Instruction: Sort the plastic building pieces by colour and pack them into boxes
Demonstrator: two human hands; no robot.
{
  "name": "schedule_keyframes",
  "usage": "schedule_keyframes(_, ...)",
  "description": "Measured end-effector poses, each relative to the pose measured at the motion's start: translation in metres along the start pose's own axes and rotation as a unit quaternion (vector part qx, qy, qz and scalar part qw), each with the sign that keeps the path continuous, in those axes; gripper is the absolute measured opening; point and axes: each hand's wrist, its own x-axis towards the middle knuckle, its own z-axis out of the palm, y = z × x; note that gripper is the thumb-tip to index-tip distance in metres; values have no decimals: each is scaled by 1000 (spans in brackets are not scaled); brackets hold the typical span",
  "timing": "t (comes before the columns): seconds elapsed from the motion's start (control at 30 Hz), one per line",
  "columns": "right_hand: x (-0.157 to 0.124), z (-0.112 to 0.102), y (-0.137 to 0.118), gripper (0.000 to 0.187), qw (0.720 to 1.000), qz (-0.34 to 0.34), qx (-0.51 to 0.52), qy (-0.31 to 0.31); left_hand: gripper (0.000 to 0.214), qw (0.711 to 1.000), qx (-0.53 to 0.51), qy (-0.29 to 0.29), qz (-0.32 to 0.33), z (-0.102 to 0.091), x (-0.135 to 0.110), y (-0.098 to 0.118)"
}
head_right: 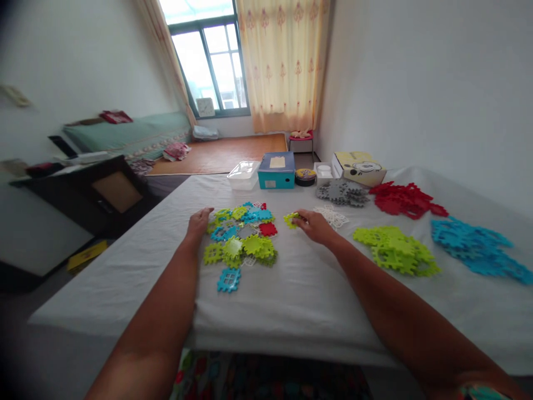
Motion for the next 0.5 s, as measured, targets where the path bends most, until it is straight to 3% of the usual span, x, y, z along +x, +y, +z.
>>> schedule_keyframes(0.1, -27, -47, 16, 40, 992, 43, -103, 55, 43, 1000, 2, -6, -1, -2, -2, 1)
schedule_keyframes(0.23, -83, -98, 66, 42, 953, 100, -267, 108, 45, 1000, -22, 9, -6, -2, -6, 6)
schedule_keyframes(0.37, -117, -104, 118, 44, 947, 104, -303, 40, 47, 998, -65, 14, 10, 1, -14, 31)
schedule_keyframes(0.5, -120, -97, 135, 43, 937, 170, -300, -53, 40, 988, -24, -100, 115, -9, -33, 79)
